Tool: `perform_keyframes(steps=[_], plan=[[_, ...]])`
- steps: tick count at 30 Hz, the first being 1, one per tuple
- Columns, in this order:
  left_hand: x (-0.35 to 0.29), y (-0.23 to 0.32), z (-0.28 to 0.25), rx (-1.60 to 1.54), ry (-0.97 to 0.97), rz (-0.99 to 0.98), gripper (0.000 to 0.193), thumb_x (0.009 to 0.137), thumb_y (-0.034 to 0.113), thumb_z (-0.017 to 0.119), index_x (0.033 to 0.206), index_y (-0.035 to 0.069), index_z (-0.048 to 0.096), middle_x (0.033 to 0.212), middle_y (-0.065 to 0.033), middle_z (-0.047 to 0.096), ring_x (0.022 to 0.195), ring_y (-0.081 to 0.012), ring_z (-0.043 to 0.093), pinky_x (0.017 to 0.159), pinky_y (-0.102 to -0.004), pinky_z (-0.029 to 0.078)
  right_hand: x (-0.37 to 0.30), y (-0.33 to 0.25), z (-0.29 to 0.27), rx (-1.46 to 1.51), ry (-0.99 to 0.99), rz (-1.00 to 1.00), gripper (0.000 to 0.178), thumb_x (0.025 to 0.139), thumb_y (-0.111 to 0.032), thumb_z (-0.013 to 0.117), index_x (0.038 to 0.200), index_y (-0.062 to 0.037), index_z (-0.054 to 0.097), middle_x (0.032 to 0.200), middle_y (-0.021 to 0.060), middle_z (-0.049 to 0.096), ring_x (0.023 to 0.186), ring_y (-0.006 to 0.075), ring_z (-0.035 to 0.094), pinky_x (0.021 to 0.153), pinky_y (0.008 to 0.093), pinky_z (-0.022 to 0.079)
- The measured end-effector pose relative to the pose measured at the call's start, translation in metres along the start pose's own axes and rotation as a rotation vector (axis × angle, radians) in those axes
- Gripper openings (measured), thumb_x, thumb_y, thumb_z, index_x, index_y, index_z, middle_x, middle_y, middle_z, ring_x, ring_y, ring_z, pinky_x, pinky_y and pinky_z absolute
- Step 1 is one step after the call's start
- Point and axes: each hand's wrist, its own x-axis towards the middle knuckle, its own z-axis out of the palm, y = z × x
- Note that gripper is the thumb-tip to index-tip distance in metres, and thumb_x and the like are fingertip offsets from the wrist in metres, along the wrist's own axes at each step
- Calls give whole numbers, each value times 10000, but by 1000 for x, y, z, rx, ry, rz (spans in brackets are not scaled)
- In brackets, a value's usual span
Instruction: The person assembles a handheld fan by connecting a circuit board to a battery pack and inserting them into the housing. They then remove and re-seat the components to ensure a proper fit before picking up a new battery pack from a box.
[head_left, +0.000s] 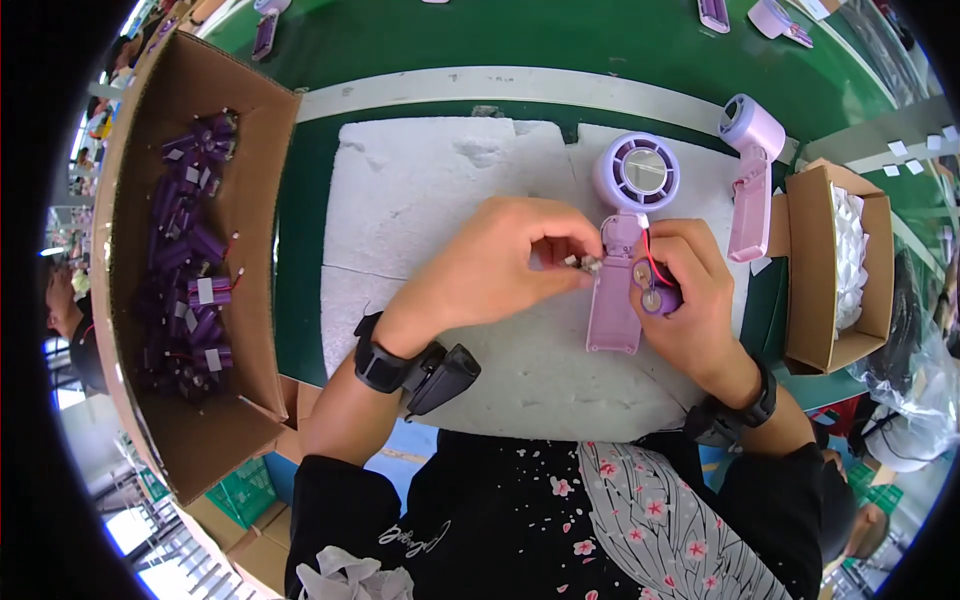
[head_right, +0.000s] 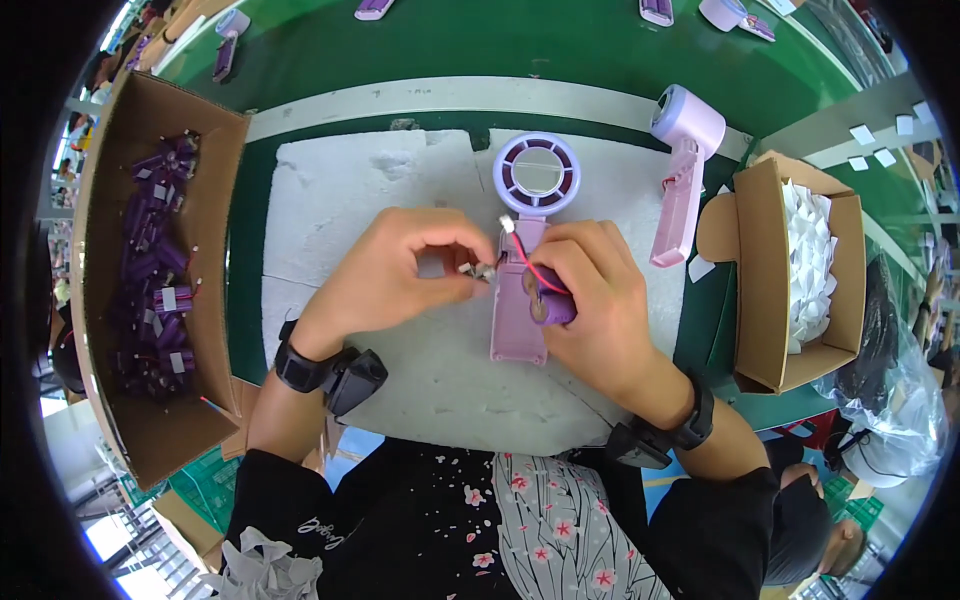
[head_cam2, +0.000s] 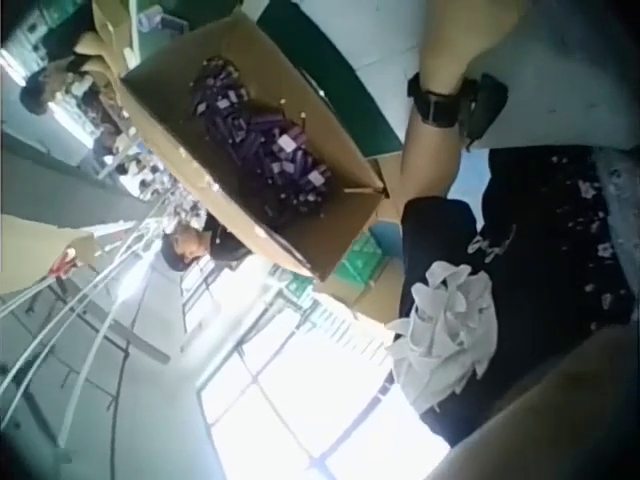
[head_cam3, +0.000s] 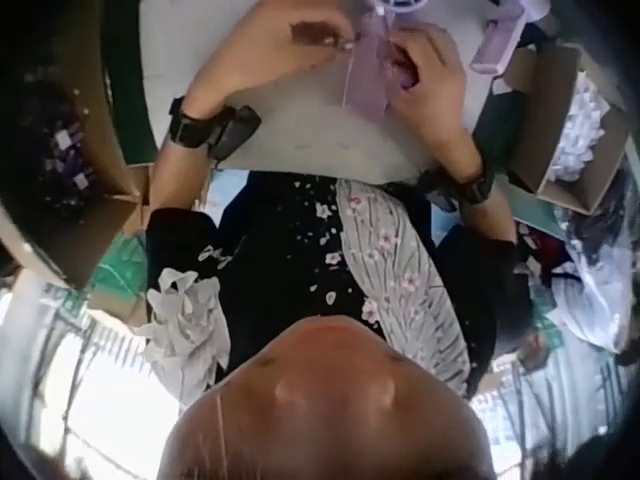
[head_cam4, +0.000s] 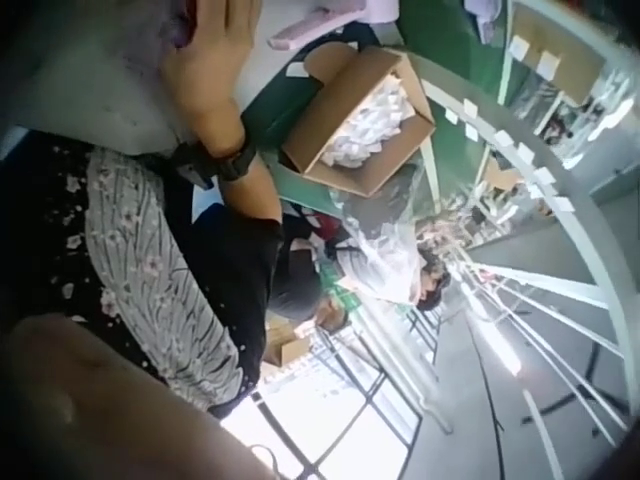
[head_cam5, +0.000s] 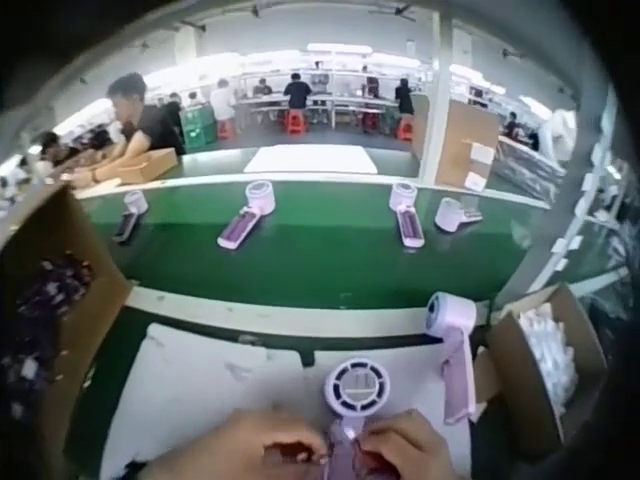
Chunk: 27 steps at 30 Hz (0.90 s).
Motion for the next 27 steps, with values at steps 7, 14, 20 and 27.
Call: perform_keyframes(steps=[7,14,20,27], plan=[[-2,0,7,59,5,154,267,685,-75,712,925,28,659,867,-76,644,774,-218,624,678,-299,499,5,-2,-4,78,-110,-81,337,594,91,700,887,-34,592,914,99,651,795,285,585,670,346,482],[-2,5,9,68,38,162,254,683,-66,711,914,30,662,867,-74,647,779,-232,633,663,-314,504,7,-6,-9,84,-146,-39,373,560,86,700,898,-44,610,863,76,657,775,282,582,668,349,482],[-2,4,11,106,96,182,231,686,-51,723,897,22,664,883,-74,636,779,-241,635,654,-314,512,10,-8,-11,50,-172,-54,378,555,71,718,897,-49,610,830,75,644,754,278,573,646,350,476],[-2,-1,18,103,174,247,199,688,-49,724,866,28,678,961,-94,622,791,-252,637,656,-319,517,10,-9,-13,6,-197,-67,419,516,81,716,897,-47,598,797,76,621,734,281,566,606,360,467]])
